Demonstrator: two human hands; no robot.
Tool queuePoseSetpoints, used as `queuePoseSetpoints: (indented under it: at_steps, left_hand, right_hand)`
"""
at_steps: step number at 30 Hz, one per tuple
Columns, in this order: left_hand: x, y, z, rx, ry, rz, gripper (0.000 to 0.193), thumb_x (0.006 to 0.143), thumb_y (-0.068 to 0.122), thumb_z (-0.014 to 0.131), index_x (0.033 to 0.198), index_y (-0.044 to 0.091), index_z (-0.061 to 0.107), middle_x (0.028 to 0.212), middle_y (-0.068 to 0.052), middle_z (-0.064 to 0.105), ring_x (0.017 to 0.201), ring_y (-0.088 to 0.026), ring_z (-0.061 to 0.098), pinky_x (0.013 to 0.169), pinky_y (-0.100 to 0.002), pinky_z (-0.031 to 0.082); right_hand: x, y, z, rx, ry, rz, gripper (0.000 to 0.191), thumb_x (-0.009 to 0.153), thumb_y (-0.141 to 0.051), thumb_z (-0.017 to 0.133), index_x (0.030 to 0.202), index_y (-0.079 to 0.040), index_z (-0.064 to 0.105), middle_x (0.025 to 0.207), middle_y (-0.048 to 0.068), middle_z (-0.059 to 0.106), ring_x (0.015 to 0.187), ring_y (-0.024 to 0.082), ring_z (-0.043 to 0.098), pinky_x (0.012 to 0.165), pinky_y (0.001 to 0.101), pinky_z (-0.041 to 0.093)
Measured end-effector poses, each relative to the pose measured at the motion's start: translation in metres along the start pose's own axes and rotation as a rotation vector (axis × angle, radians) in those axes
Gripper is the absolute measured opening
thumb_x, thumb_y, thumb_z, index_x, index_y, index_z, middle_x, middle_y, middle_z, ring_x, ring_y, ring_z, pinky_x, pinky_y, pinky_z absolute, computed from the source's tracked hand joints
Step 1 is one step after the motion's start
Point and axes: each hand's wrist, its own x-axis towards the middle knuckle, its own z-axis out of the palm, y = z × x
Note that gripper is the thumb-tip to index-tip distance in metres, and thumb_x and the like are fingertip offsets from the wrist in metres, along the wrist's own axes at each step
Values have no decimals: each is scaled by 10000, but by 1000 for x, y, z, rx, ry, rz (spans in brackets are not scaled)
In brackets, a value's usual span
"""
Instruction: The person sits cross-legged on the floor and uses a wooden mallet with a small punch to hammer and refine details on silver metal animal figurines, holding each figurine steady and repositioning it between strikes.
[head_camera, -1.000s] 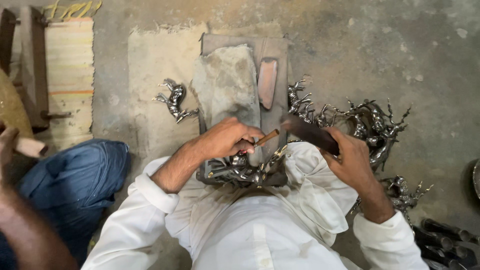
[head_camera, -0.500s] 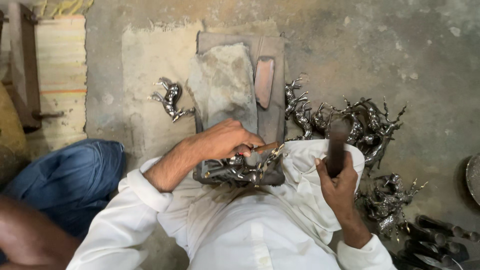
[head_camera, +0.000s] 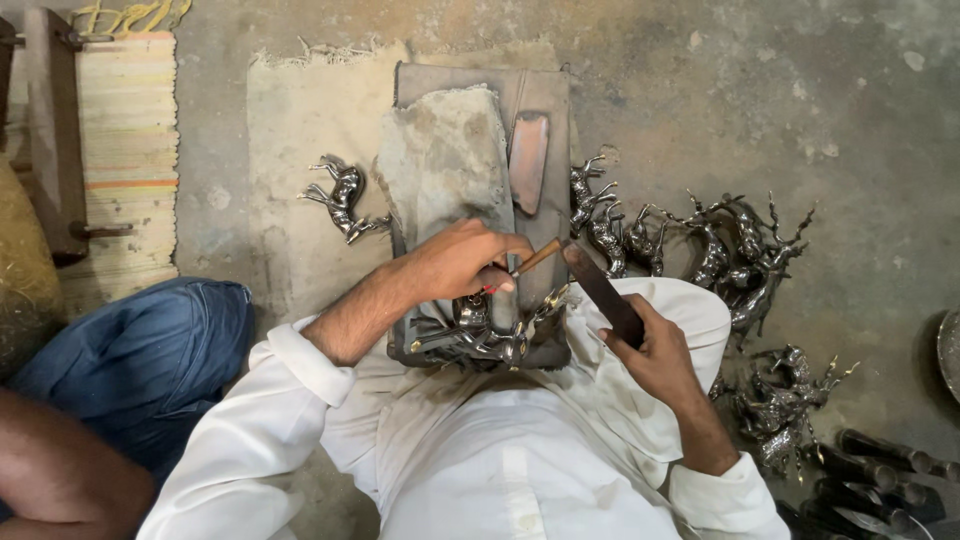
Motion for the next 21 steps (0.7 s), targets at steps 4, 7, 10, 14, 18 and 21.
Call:
queuePoseSetpoints:
  at_steps: [4, 7, 10, 14, 18, 21]
  left_hand:
    - [3, 1, -1, 32, -40, -1, 451, 794, 167, 835, 1212, 107, 676, 914, -142, 756, 899, -367, 716, 749, -501, 518]
    - [4, 1, -1, 27, -70, -30, 431, 791, 161, 834, 1194, 116, 689, 893, -127, 764, 894, -352, 727, 746, -496, 516]
    - [4, 2, 0, 38, -57, 5, 431, 764, 144, 843, 1168, 109, 697, 861, -116, 774, 887, -346, 733, 750, -492, 518]
    - [4, 2, 3, 47, -25, -36, 398, 768, 163, 857, 1130, 108, 702, 869, -114, 775, 885, -341, 739, 724, -483, 527]
    - [0, 2, 2, 3, 24, -46, 359, 786, 148, 848, 1103, 92, 690, 873, -119, 775, 877, -340, 745, 723, -471, 539]
    - [-12, 5, 2, -50, 176, -116, 324, 810, 108, 828, 1095, 69, 680, 888, -120, 778, 857, -331, 756, 719, -451, 558]
  right_hand:
    - [2, 2, 11, 264, 169, -236, 362, 925, -219, 773, 1211, -60, 619, 872, 74, 629, 766, 119, 554, 668, 304, 477]
    - [6, 2, 4, 22, 219, -265, 381, 917, -213, 753, 1249, -77, 625, 881, 68, 670, 709, 112, 585, 646, 307, 481]
    - [11, 1, -8, -38, 221, -155, 404, 895, -227, 769, 1234, -68, 617, 777, 102, 663, 639, 188, 598, 596, 347, 491]
    - [20, -5, -21, -297, 124, -263, 438, 850, -200, 777, 1248, -84, 636, 795, 173, 713, 729, 358, 690, 640, 439, 505]
    - [27, -14, -28, -120, 98, -90, 499, 840, -240, 766, 1284, -94, 589, 788, 197, 686, 704, 401, 674, 640, 471, 520]
    - [35, -19, -35, -320, -31, -250, 495, 812, -236, 766, 1262, -98, 610, 823, 191, 704, 786, 415, 685, 667, 495, 501]
